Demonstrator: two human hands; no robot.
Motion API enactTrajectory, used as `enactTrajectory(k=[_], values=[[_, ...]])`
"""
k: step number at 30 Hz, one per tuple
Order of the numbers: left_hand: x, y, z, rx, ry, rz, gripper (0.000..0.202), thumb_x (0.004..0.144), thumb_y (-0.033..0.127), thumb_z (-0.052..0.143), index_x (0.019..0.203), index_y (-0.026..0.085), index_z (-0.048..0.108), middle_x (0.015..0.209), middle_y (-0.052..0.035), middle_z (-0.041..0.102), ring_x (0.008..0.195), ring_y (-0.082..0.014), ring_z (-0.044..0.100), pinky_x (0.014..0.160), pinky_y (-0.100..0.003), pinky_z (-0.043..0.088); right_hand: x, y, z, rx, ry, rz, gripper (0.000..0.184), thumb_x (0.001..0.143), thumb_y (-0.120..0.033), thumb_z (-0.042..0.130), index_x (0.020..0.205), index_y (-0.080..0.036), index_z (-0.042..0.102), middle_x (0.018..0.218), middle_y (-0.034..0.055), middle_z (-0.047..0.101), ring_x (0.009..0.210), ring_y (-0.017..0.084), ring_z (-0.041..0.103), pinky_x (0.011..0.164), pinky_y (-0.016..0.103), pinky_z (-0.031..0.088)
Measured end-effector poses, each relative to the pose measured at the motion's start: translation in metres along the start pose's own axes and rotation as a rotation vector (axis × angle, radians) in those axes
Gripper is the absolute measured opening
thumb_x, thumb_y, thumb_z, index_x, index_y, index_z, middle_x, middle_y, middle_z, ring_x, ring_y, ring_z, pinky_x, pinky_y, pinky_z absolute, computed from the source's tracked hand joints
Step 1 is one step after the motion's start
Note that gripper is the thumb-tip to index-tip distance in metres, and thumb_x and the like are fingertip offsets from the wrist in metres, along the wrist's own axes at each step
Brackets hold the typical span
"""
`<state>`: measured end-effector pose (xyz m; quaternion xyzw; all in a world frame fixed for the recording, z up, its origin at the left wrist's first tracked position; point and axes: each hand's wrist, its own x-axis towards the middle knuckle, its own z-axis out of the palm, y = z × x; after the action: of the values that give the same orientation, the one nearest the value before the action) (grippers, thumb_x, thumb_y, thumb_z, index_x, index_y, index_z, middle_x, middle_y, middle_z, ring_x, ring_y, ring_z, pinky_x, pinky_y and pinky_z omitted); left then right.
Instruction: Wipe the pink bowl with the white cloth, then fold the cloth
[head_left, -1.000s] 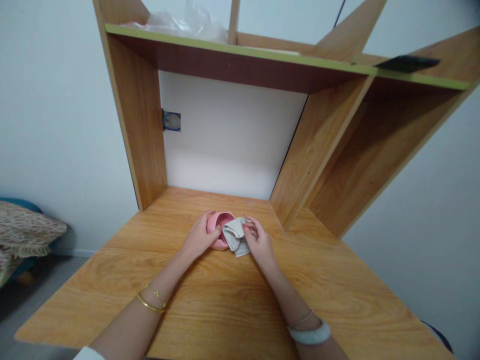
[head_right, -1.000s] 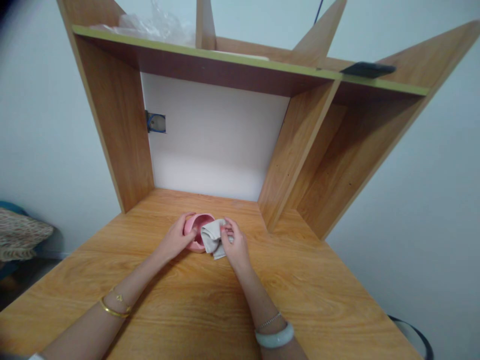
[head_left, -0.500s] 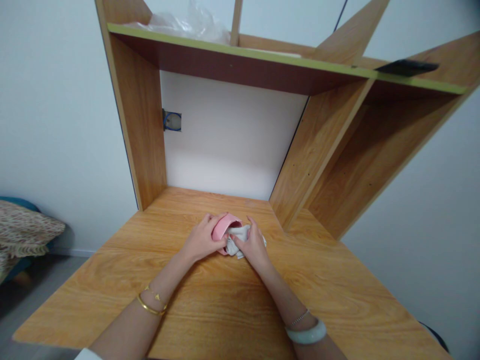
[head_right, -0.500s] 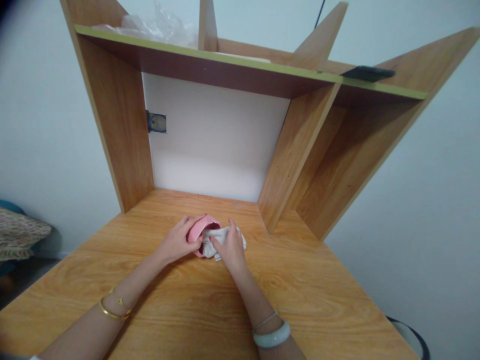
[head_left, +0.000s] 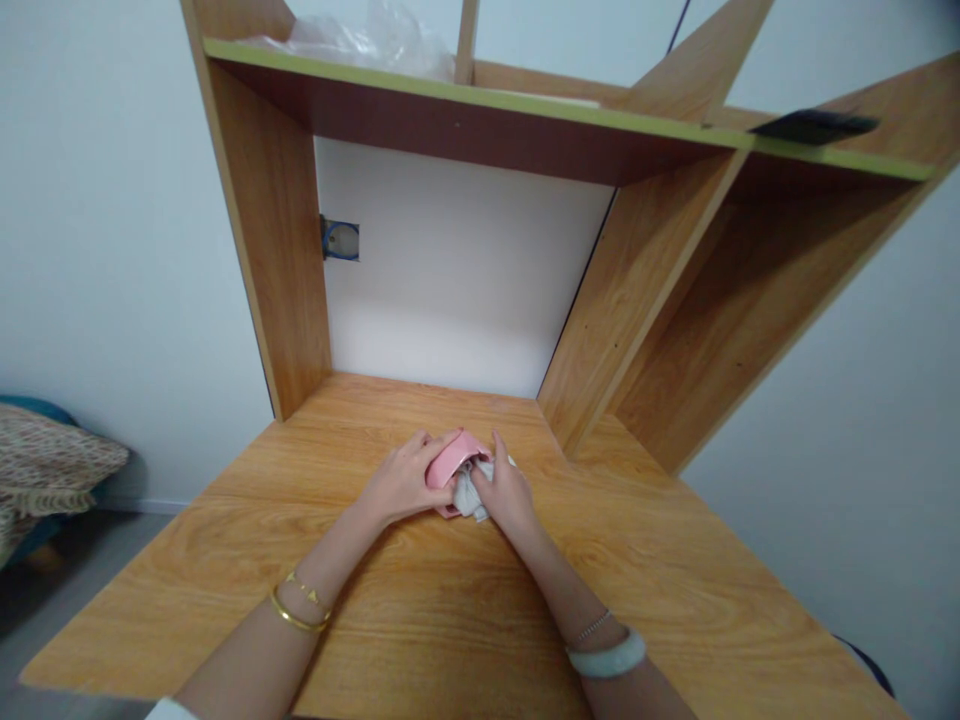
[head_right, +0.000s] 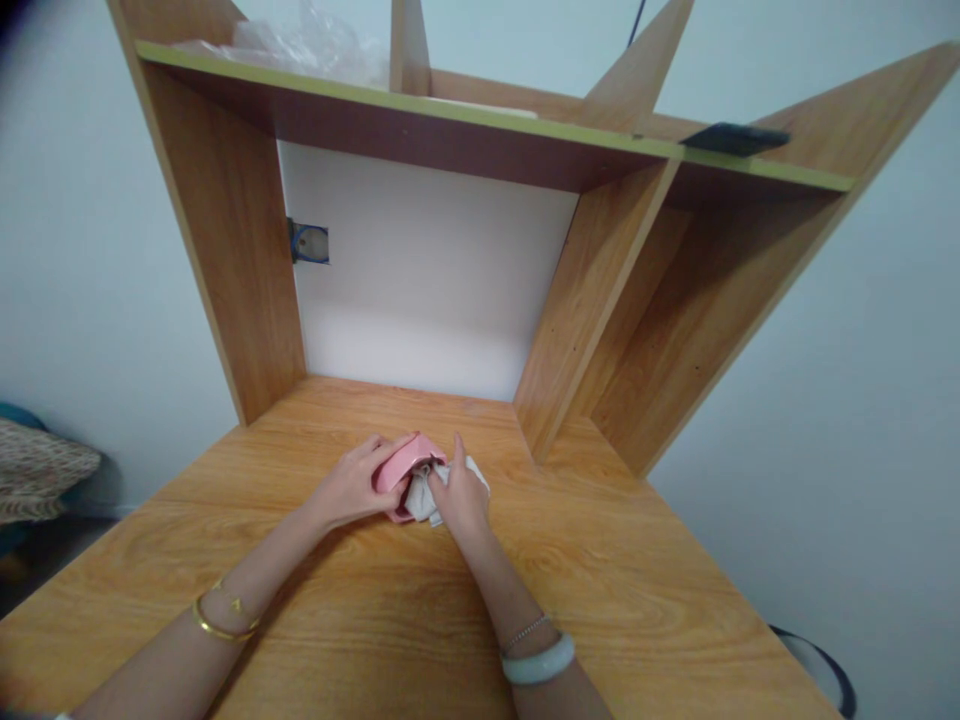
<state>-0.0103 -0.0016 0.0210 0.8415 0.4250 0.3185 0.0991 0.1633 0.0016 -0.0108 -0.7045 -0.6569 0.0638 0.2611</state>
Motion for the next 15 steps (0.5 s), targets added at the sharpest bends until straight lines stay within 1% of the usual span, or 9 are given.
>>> enactTrajectory(k=[3,5,7,9,11,13,15], values=[[0.001,-0.002,0.002,-0.047,0.011,-0.004,0.064,0.071,0.03,0.056,0.131,0.026,0.037,0.094,-0.0038,0.055,0.087,-0.0198,0.055,0.082,-0.032,0.043,0.0,0.003,0.003,0.089,0.027,-0.017,0.065,0.079,-0.028,0.044,0.137,-0.014,0.019,0.096,0.0111,0.064,0.088,0.025,0.06,0.071,0.03,0.041],[0.002,-0.005,0.004,-0.121,0.047,-0.027,0.059,0.075,0.035,0.054,0.131,0.023,0.038,0.103,-0.0057,0.056,0.095,-0.0208,0.054,0.086,-0.033,0.041,0.0,0.005,0.006,0.194,0.062,-0.009,0.064,0.079,-0.027,0.043,0.137,-0.014,0.02,0.098,0.01,0.063,0.09,0.023,0.059,0.074,0.03,0.042],[0.004,-0.007,0.006,-0.212,0.101,-0.083,0.058,0.077,0.042,0.052,0.128,0.018,0.04,0.113,-0.0084,0.054,0.104,-0.0224,0.051,0.091,-0.034,0.039,0.002,0.008,0.009,0.313,0.095,0.005,0.065,0.078,-0.026,0.044,0.137,-0.015,0.02,0.101,0.0091,0.062,0.091,0.021,0.059,0.076,0.03,0.042],[0.005,-0.009,0.009,-0.301,0.132,-0.157,0.062,0.077,0.046,0.052,0.128,0.015,0.039,0.118,-0.0103,0.052,0.107,-0.0235,0.05,0.093,-0.035,0.038,0.004,0.011,0.014,0.418,0.123,0.012,0.066,0.076,-0.027,0.045,0.136,-0.015,0.02,0.106,0.0092,0.06,0.091,0.02,0.058,0.078,0.03,0.043],[0.005,-0.01,0.013,-0.383,0.125,-0.204,0.069,0.075,0.048,0.055,0.131,0.014,0.032,0.118,-0.0116,0.052,0.107,-0.0238,0.051,0.092,-0.036,0.039,0.007,0.014,0.018,0.504,0.152,0.012,0.066,0.075,-0.026,0.046,0.136,-0.015,0.021,0.114,0.0102,0.057,0.095,0.02,0.057,0.081,0.031,0.043],[0.004,-0.009,0.019,-0.451,0.105,-0.184,0.079,0.072,0.047,0.059,0.134,0.014,0.023,0.124,-0.0134,0.047,0.111,-0.0242,0.048,0.094,-0.037,0.038,0.009,0.017,0.02,0.568,0.2,0.007,0.066,0.075,-0.026,0.045,0.135,-0.014,0.022,0.121,0.0116,0.052,0.102,0.02,0.053,0.085,0.032,0.041],[0.002,-0.007,0.025,-0.504,0.08,-0.13,0.085,0.07,0.045,0.063,0.135,0.013,0.019,0.13,-0.0144,0.041,0.117,-0.0239,0.042,0.097,-0.036,0.034,0.01,0.018,0.021,0.607,0.255,-0.004,0.063,0.075,-0.025,0.044,0.134,-0.013,0.024,0.125,0.0128,0.048,0.108,0.02,0.05,0.088,0.033,0.04]])
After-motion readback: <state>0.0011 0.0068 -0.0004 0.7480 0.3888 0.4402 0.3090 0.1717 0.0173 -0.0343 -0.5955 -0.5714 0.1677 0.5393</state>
